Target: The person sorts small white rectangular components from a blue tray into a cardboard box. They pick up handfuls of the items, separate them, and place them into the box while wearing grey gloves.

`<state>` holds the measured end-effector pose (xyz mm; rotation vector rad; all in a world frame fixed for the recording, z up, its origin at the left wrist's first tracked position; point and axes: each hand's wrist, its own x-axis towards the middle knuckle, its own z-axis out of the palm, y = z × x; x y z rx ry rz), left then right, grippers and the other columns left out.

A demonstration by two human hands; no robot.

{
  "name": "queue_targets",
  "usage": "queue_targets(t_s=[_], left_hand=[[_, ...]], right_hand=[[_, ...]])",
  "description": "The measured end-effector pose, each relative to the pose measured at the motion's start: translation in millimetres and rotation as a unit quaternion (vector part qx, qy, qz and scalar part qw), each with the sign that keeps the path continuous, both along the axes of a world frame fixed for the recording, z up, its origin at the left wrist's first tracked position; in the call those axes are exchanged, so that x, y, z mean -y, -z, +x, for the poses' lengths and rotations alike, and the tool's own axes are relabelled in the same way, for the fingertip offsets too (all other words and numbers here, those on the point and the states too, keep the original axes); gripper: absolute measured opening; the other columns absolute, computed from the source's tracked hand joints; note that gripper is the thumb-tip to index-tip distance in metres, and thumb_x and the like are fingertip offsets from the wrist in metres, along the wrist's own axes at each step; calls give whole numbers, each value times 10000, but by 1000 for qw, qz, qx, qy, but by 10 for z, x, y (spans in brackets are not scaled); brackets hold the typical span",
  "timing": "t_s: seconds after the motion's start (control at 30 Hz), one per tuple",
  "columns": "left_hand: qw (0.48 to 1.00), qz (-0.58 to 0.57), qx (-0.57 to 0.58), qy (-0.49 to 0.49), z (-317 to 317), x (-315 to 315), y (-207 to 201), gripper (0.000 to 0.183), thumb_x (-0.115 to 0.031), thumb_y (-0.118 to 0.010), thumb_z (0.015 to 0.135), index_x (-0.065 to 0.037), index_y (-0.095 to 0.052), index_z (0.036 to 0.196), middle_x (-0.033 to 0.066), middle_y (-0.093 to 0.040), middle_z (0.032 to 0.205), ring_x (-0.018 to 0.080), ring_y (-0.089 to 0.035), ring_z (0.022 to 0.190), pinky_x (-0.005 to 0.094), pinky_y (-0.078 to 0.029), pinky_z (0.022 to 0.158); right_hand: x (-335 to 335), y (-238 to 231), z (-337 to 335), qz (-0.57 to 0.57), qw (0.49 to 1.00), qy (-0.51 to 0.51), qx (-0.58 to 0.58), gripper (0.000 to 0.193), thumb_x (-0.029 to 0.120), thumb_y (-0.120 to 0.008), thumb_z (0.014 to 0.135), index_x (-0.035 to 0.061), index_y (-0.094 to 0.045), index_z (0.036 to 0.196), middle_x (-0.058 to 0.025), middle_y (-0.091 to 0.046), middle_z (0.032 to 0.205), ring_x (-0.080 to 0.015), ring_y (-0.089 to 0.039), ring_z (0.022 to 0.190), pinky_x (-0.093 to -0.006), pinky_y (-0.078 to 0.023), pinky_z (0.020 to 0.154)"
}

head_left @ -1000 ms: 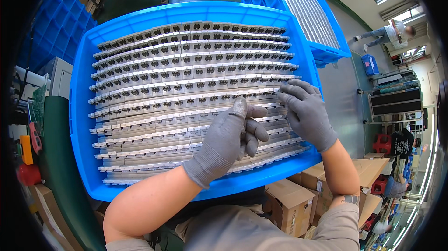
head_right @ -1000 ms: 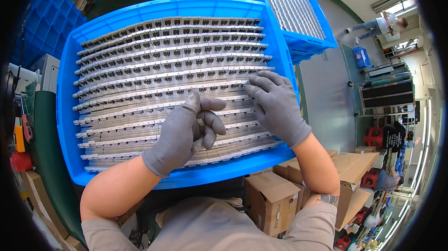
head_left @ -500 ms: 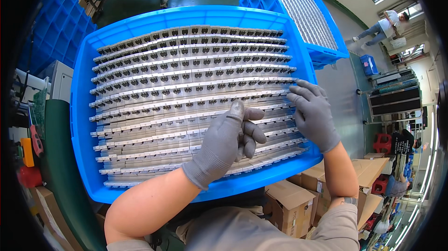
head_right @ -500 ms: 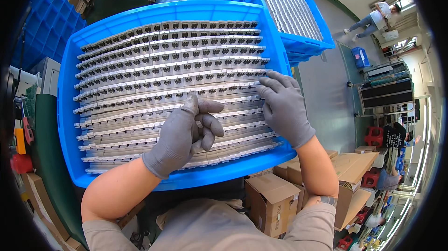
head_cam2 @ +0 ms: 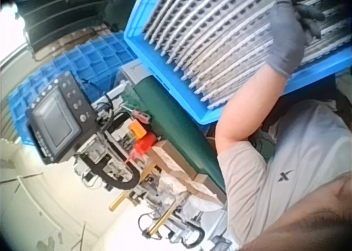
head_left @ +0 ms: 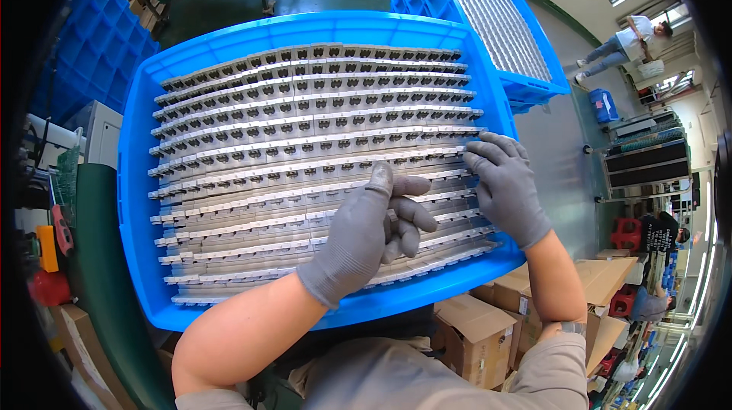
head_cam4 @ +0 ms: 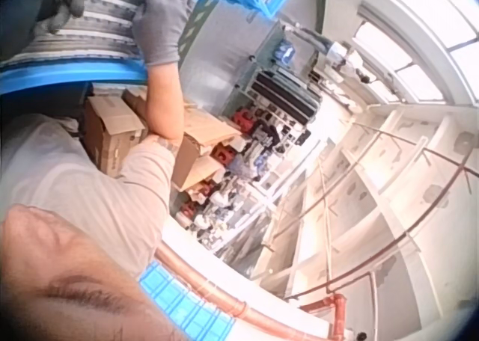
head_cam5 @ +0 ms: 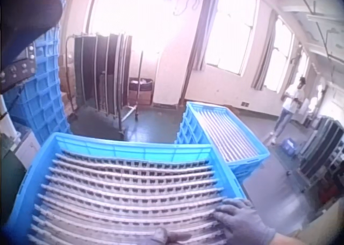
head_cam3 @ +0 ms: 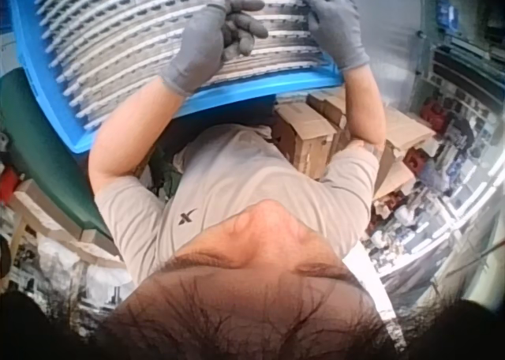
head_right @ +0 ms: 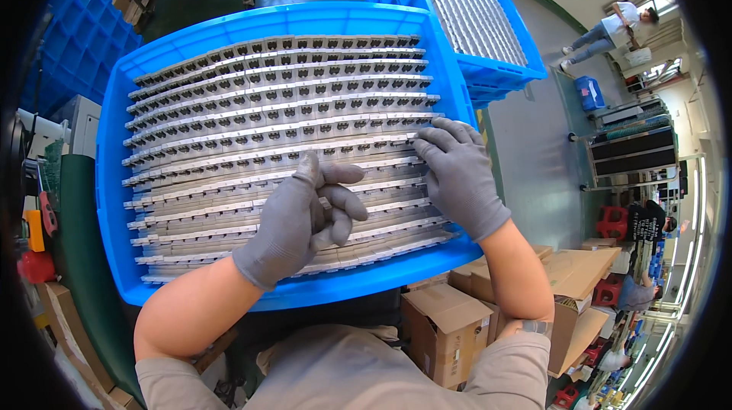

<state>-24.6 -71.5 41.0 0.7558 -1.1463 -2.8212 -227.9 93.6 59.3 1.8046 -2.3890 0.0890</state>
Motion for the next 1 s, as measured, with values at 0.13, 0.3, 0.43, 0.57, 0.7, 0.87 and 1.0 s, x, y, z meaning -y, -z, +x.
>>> queue_targets(t_s=[0.13, 0.3, 0.43, 0.57, 0.7, 0.87, 1.0], left_hand=[[998, 56, -37, -11, -23, -15, 42, 735, -597, -219, 1086, 31, -528, 1308, 199, -702, 997, 216, -695, 746, 262, -525, 574], [989, 116, -88, -36, -51, -45, 136, 731, -590, -245, 1087, 41, -529, 1325, 175, -658, 1169, 237, -692, 1007, 379, -587, 862], [982, 97, -146, -66, -88, -99, 252, 692, -575, -297, 1090, 19, -529, 1359, 119, -643, 1195, 216, -670, 1063, 385, -573, 944], [984, 110, -124, -68, -85, -103, 174, 644, -532, -316, 1103, 11, -503, 1395, 116, -652, 1162, 194, -669, 1020, 350, -569, 911], [995, 89, -51, 18, -34, -49, 123, 653, -508, -277, 1114, 32, -461, 1433, 140, -666, 1112, 204, -679, 962, 352, -566, 858], [989, -24, -53, 136, 23, -69, 21, 595, -428, -284, 1131, 54, -451, 1437, 143, -665, 1076, 190, -681, 908, 316, -562, 802], [986, -51, -55, 151, 27, -80, -8, 591, -420, -279, 1132, 62, -481, 1408, 140, -668, 1068, 176, -679, 886, 300, -562, 768]], right_hand=[[94, -181, 148, -114, 990, -21, 76, 317, 22, -700, 786, 65, -721, 1099, -101, -685, 1180, -333, -595, 1212, -461, -479, 1015], [415, -444, 696, -120, 962, -147, 197, 256, 92, -746, 785, 117, -712, 1037, -68, -682, 1090, -319, -629, 1055, -457, -494, 909], [530, -313, 771, -95, 976, -139, 138, 223, 127, -754, 773, 127, -702, 990, -52, -676, 1070, -304, -628, 1018, -446, -489, 878], [505, -296, 771, -124, 967, -146, 166, 207, 100, -753, 763, 129, -693, 958, -47, -679, 1031, -300, -637, 976, -448, -497, 857], [420, -342, 423, -235, 903, -6, 360, 208, -14, -740, 772, 60, -674, 955, -100, -668, 856, -294, -660, 782, -411, -549, 716], [513, -123, 88, -144, 946, -14, 289, 174, -15, -713, 807, 38, -673, 968, -134, -669, 905, -305, -668, 814, -387, -549, 721], [469, 24, 1, -66, 979, -14, 195, 102, 75, -722, 841, 65, -673, 929, -116, -644, 924, -321, -664, 856, -418, -543, 744]])
